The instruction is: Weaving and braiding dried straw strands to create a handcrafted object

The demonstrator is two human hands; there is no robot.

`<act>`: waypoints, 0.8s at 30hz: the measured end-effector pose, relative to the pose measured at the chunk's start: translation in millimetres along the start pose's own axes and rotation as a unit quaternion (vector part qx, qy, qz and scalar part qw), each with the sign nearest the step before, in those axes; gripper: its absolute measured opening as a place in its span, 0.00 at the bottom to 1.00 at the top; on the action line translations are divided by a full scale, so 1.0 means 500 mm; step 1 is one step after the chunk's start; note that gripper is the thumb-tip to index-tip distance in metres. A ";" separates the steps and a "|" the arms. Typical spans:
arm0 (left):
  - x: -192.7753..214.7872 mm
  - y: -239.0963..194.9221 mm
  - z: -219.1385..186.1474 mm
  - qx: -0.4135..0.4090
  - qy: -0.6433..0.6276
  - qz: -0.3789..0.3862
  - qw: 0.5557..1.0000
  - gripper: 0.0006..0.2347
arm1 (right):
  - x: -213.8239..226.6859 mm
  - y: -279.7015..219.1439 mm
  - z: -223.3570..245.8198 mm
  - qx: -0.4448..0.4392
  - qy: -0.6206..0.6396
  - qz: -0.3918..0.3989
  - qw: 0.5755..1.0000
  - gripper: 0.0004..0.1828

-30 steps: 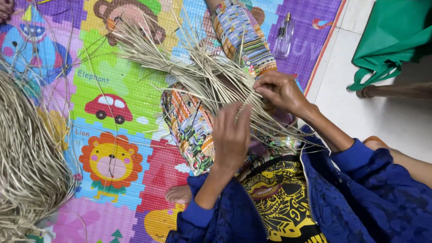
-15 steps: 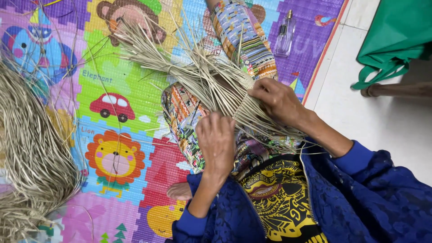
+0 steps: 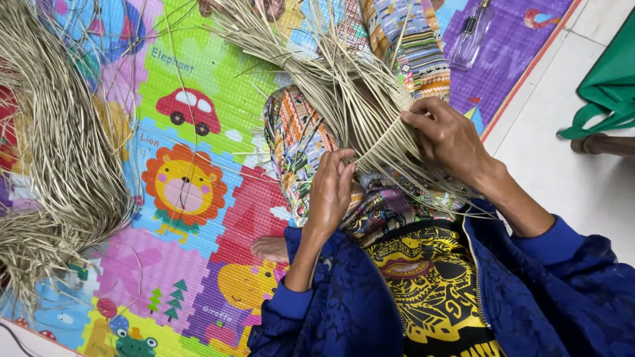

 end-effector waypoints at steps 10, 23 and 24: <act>-0.003 -0.008 0.017 -0.030 0.018 -0.026 0.999 0.10 | -0.002 0.101 0.106 0.074 0.113 0.087 0.987 0.11; 0.027 0.009 -0.025 -0.061 0.126 0.010 0.990 0.07 | -0.053 0.141 0.097 0.155 0.133 0.170 0.964 0.08; 0.025 0.010 -0.026 -0.069 0.147 0.021 0.987 0.07 | -0.047 0.143 0.097 0.151 0.150 0.169 0.962 0.09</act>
Point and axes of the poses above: each hand's wrist, its own y-axis towards the middle knuckle, its own x-axis out of the back of the hand, z = x × y, the point moved 4 cm from there along y, towards the middle knuckle, and after that the axes turned 6 degrees about z, right-handed, at the moved point
